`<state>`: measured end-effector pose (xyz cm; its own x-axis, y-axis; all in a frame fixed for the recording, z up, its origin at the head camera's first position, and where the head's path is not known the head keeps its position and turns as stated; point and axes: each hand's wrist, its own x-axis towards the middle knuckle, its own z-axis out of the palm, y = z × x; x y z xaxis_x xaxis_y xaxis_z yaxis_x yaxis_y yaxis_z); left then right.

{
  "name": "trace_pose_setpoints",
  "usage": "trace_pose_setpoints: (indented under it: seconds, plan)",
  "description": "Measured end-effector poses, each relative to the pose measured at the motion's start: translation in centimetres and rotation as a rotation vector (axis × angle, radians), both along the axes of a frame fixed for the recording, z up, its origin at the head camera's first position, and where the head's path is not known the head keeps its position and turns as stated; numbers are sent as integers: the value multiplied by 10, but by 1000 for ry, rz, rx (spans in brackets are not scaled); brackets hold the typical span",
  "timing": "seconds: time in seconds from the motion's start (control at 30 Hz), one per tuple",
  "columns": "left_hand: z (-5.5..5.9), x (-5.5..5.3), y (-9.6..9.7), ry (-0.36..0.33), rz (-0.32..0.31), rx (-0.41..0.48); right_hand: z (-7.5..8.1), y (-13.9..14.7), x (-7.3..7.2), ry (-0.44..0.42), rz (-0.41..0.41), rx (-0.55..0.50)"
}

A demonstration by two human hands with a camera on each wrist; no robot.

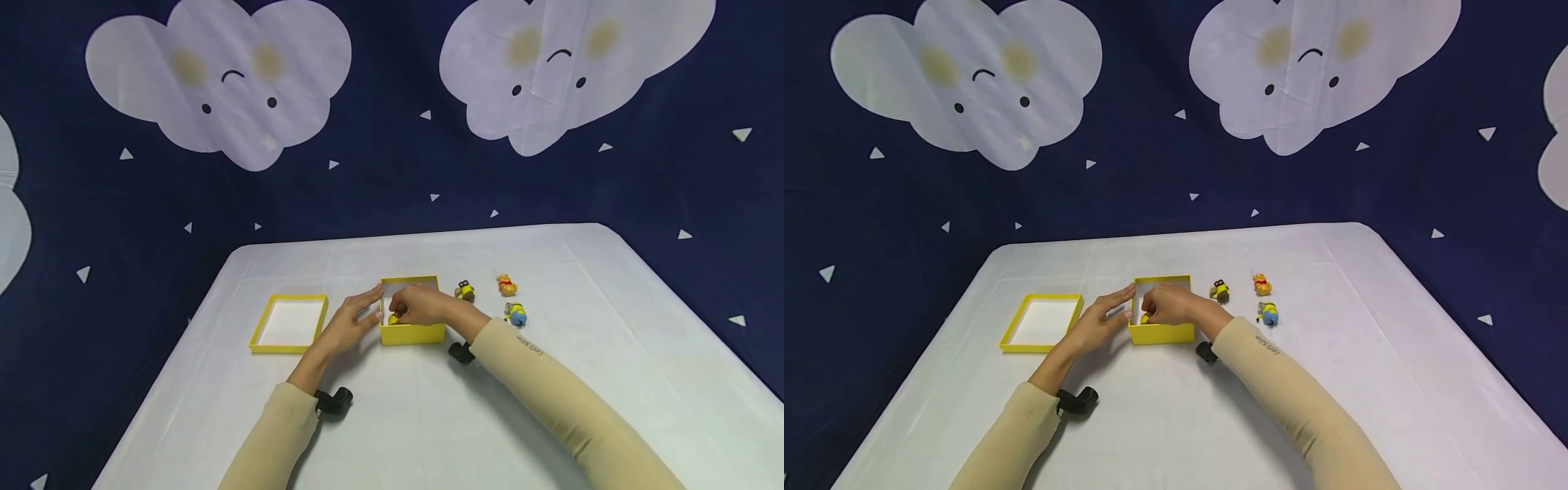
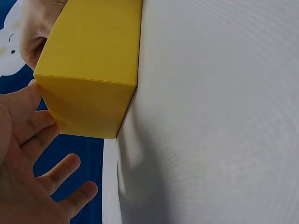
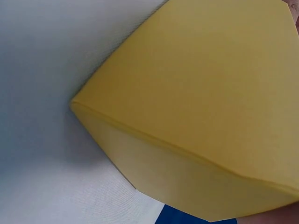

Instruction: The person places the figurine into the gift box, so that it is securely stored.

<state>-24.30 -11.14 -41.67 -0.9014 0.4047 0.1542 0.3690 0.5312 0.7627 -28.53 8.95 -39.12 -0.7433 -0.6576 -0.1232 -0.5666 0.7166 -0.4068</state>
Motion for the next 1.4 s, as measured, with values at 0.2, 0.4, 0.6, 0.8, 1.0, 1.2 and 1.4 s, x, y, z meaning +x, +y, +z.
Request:
trace_pose_setpoints:
  seconds: [0.2,0.4,0.6,0.8,1.0,1.2,1.4]
  plan:
    - [2,0,0,-8,3,-7,0,-1,-1,-8,7,7]
    - [3,0,1,-8,1,-15,1,0,0,-24,2,11]
    - [3,-1,1,-12,-10,-19,1,1,0,-18,-2,23]
    - [5,0,3,-19,-11,-21,3,3,0,-14,-3,47]
    - [4,-1,3,7,-12,-24,8,6,-1,-16,-12,63]
    - [3,-1,2,10,1,-21,12,10,1,47,4,119]
    - [3,1,1,5,5,-17,13,12,2,77,10,166]
